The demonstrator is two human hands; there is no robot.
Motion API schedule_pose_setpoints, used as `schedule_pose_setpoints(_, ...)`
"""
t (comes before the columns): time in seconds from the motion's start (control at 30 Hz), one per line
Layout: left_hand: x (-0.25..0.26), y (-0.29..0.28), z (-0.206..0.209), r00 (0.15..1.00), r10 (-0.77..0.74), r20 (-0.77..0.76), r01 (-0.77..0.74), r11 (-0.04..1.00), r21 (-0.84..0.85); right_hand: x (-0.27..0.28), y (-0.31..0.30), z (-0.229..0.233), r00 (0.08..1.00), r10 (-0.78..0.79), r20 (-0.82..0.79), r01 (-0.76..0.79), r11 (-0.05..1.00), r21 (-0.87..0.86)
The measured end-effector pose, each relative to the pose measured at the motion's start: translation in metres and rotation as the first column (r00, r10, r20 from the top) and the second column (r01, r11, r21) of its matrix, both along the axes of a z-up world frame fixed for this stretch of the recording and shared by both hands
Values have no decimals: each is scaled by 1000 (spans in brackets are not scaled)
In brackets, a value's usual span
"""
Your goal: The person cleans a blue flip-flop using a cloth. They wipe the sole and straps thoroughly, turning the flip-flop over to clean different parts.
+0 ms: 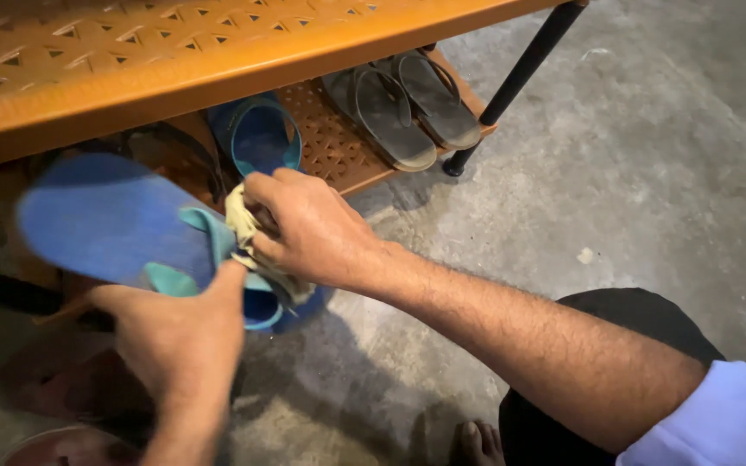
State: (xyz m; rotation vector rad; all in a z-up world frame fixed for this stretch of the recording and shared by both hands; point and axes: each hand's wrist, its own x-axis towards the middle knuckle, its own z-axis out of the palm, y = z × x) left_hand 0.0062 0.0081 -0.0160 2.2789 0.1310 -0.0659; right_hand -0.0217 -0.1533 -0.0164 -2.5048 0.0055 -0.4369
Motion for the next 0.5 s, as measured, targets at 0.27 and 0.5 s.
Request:
schedule_pose_setpoints(0.27, -1, 1, -8, 996, -75, -47, 78, 995, 64, -4, 2, -5, 999, 43, -6, -43, 998, -55)
schedule_pose_setpoints(0.5, 8, 13, -22, 997, -56, 53, 55, 998, 17, 2, 4, -12, 982, 146, 121, -146, 989, -13)
